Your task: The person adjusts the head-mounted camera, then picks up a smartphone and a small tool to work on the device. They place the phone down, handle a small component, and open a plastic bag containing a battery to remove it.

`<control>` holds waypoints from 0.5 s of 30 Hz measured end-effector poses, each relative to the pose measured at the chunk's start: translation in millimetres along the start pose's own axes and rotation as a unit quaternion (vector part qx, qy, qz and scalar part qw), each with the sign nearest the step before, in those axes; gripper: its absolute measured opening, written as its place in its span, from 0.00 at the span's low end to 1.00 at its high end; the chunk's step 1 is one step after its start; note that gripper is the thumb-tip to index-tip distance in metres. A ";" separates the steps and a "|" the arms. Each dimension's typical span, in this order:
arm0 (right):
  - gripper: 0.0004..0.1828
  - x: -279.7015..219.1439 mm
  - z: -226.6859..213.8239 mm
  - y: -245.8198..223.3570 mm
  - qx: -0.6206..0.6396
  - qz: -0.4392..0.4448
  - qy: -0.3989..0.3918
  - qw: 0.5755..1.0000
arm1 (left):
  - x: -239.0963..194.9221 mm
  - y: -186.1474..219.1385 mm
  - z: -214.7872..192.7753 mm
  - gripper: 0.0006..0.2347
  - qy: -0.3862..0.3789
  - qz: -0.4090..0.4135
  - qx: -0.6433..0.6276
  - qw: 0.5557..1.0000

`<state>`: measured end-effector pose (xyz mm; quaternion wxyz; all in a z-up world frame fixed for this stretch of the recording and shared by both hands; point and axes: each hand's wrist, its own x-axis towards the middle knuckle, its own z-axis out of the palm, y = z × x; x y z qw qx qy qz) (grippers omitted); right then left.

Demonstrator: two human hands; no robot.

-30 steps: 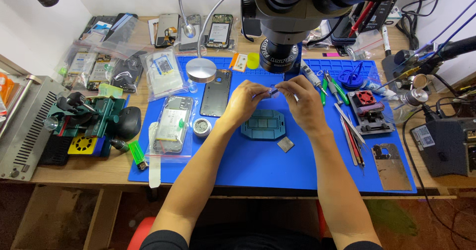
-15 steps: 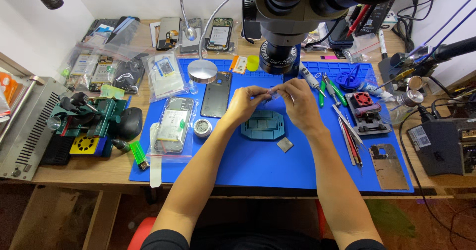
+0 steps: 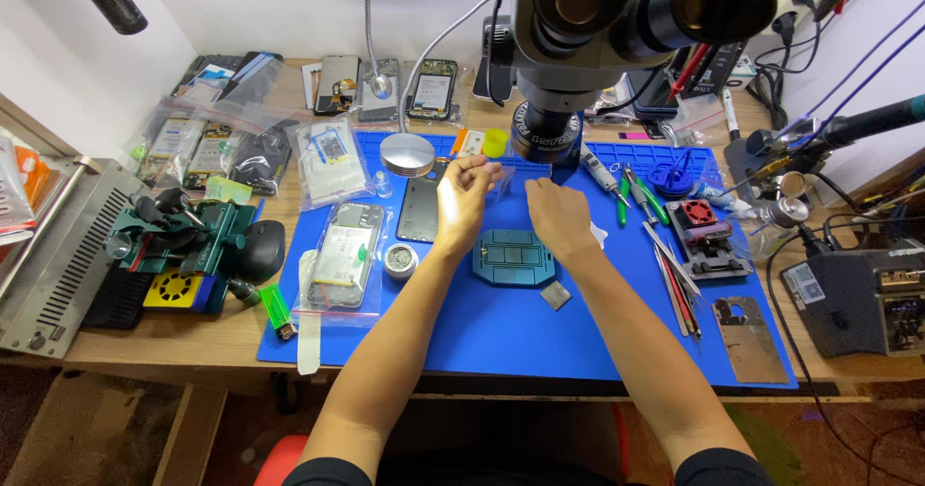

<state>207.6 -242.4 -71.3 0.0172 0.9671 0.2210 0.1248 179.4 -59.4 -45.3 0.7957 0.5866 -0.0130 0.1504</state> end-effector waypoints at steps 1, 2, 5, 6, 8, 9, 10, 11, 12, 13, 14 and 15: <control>0.14 1.7 -3.8 -2.9 0.000 -0.004 0.001 1.000 | 3.8 -8.8 -3.1 0.15 0.003 0.002 0.000 1.000; 0.13 3.3 -7.6 -4.8 -0.003 0.005 -0.006 1.000 | 7.8 -18.1 -5.4 0.17 -0.011 0.006 0.049 0.999; 0.13 4.7 -12.8 -8.3 0.011 0.017 -0.019 1.000 | 4.4 -16.8 -5.8 0.19 -0.026 0.012 0.130 0.991; 0.14 3.7 -13.3 -8.9 0.030 0.024 -0.025 0.999 | 0.1 -11.8 -4.4 0.19 -0.032 0.013 0.162 0.986; 0.14 0.2 -20.7 -12.5 0.033 0.024 -0.033 0.999 | 3.0 -17.9 -5.3 0.16 -0.033 0.024 0.195 0.980; 0.14 -1.6 -24.7 -14.1 0.036 0.028 -0.040 0.998 | 4.3 -20.7 -5.6 0.12 -0.038 0.036 0.227 0.972; 0.14 -2.5 -28.3 -15.3 0.035 0.025 -0.041 0.998 | 5.6 -25.5 -6.6 0.12 -0.035 0.035 0.226 0.973; 0.15 -3.5 -32.1 -16.4 0.059 0.035 -0.056 0.996 | 6.6 -30.1 -7.5 0.10 -0.034 0.037 0.257 0.965; 0.16 -3.6 -36.2 -17.9 0.082 0.045 -0.070 0.993 | 8.4 -34.0 -8.8 0.08 -0.033 0.039 0.288 0.956; 0.16 -3.7 -34.5 -16.8 0.081 0.042 -0.070 0.993 | 7.9 -31.7 -9.9 0.08 -0.029 0.039 0.287 0.957; 0.13 -3.4 -32.5 -16.2 0.108 0.061 -0.083 0.989 | 7.8 -29.2 -11.6 0.07 -0.011 0.044 0.298 0.953; 0.11 -3.0 -30.6 -15.5 0.134 0.079 -0.096 0.983 | 7.6 -26.6 -13.3 0.06 0.007 0.049 0.309 0.950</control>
